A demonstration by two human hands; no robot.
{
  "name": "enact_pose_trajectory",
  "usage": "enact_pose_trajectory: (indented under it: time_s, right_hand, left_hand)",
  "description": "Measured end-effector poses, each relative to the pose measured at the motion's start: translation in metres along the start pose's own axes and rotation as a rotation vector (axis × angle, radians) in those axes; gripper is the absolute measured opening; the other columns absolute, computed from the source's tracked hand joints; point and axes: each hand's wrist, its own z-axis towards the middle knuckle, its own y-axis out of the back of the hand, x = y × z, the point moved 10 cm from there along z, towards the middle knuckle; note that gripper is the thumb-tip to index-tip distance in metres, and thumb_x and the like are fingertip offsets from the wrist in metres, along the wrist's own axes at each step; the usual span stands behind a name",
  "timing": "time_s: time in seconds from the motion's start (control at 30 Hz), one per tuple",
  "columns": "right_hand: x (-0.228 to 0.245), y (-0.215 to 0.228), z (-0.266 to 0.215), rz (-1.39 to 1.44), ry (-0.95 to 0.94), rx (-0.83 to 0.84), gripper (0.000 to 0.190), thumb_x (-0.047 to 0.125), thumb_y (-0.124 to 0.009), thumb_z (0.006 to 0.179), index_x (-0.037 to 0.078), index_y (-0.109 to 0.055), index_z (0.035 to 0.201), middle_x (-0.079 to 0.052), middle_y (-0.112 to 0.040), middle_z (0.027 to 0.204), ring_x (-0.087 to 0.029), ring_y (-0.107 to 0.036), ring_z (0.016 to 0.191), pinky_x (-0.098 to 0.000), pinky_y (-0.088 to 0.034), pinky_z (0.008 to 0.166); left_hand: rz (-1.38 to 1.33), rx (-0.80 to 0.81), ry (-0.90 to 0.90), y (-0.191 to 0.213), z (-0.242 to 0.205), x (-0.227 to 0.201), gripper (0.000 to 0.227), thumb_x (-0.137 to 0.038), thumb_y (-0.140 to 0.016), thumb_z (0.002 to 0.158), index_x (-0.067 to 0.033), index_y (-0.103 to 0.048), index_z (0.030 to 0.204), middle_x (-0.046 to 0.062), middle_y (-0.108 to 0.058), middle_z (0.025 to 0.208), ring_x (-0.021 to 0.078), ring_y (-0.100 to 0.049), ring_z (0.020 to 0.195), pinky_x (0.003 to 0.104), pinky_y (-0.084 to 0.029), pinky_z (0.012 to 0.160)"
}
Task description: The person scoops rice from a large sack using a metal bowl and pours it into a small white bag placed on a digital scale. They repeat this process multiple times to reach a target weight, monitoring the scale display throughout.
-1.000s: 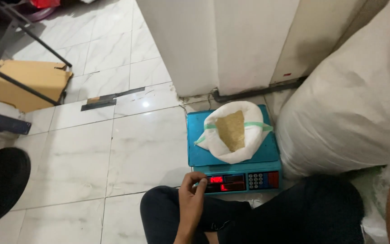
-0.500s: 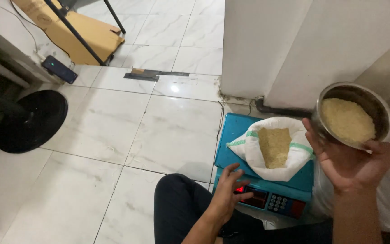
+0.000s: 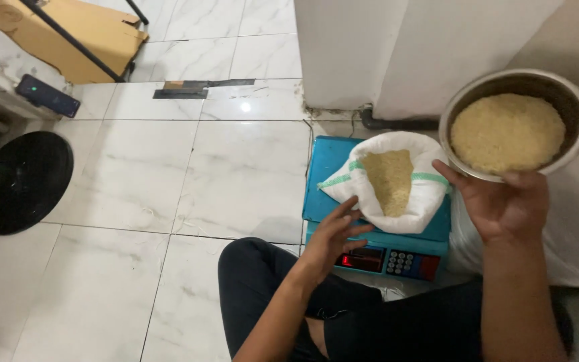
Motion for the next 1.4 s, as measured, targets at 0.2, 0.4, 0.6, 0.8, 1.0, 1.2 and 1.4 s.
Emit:
enact_pose_trajectory:
  time_s: [0.2, 0.4, 0.6, 0.8, 1.0, 1.2, 1.4]
  right_hand:
    - [0.009, -0.011, 0.002, -0.053, 0.046, 0.059, 0.092, 0.009, -0.064, 0.064, 0.013, -0.032, 0.15, -0.012, -0.043, 0.148, -0.031, -0.044, 0.141, -0.0491, -0.051, 0.105]
    - [-0.004, 0.02, 0.021, -0.127, 0.131, 0.288, 0.085, -0.003, -0.045, 0.069, 0.025, -0.036, 0.149, -0.01, -0.044, 0.152, -0.039, -0.048, 0.139, -0.0744, -0.042, 0.114]
    - [0.0, 0.021, 0.01, -0.088, 0.19, 0.092, 0.119, -0.014, -0.067, 0.065, 0.032, -0.011, 0.159, -0.016, -0.026, 0.17, -0.034, -0.041, 0.156, -0.0421, -0.064, 0.105]
    - [-0.001, 0.003, 0.008, 0.051, 0.152, -0.044, 0.143, -0.015, -0.088, 0.045, 0.022, -0.013, 0.161, -0.016, -0.031, 0.171, -0.035, -0.049, 0.153, -0.0477, -0.069, 0.107]
    - [0.004, -0.028, -0.007, -0.474, 0.451, 0.359, 0.097, -0.014, -0.057, 0.08, 0.029, -0.016, 0.157, -0.015, -0.023, 0.158, -0.035, -0.029, 0.149, -0.0533, -0.038, 0.124]
    - [0.005, -0.036, -0.01, -0.501, 0.457, 0.366, 0.099, -0.019, -0.056, 0.08, 0.03, -0.018, 0.157, -0.014, -0.022, 0.157, -0.035, -0.028, 0.149, -0.0544, -0.039, 0.122]
    - [0.006, -0.042, -0.015, -0.55, 0.501, 0.395, 0.095, -0.013, -0.06, 0.081, 0.029, -0.019, 0.156, -0.014, -0.02, 0.157, -0.034, -0.027, 0.149, -0.0534, -0.039, 0.123]
  left_hand:
    - [0.058, -0.327, -0.014, 0.054, -0.004, 0.011, 0.053, -0.038, -0.054, 0.088, -0.0076, -0.052, 0.131, 0.01, -0.064, 0.107, 0.0223, -0.064, 0.088, 0.034, -0.052, 0.072]
    - [0.082, -0.312, -0.073, 0.086, 0.008, 0.019, 0.04, -0.037, -0.055, 0.092, -0.0071, -0.06, 0.118, 0.012, -0.067, 0.101, 0.0254, -0.068, 0.083, 0.038, -0.058, 0.07]
    - [0.075, -0.34, -0.059, 0.057, -0.007, -0.015, 0.033, -0.03, -0.052, 0.093, -0.0034, -0.06, 0.111, 0.011, -0.063, 0.098, 0.0251, -0.064, 0.086, 0.037, -0.052, 0.074]
    - [0.256, -0.373, 0.001, 0.037, 0.0, -0.035, 0.038, -0.034, -0.048, 0.092, -0.0053, -0.058, 0.116, 0.008, -0.061, 0.101, 0.0225, -0.062, 0.087, 0.035, -0.051, 0.075]
    - [0.312, -0.413, 0.014, 0.02, 0.006, -0.05, 0.036, -0.032, -0.051, 0.091, -0.0064, -0.06, 0.115, 0.008, -0.06, 0.107, 0.0203, -0.062, 0.089, 0.034, -0.05, 0.075]
    - [0.288, -0.508, 0.107, 0.014, 0.01, -0.05, 0.063, -0.036, -0.053, 0.082, -0.0129, -0.045, 0.14, 0.006, -0.054, 0.12, 0.0225, -0.058, 0.105, 0.038, -0.053, 0.082]
    - [0.245, -0.434, 0.106, 0.003, 0.014, -0.049, 0.071, -0.039, -0.051, 0.08, -0.0122, -0.041, 0.145, 0.01, -0.051, 0.13, 0.0274, -0.06, 0.106, 0.041, -0.052, 0.083]
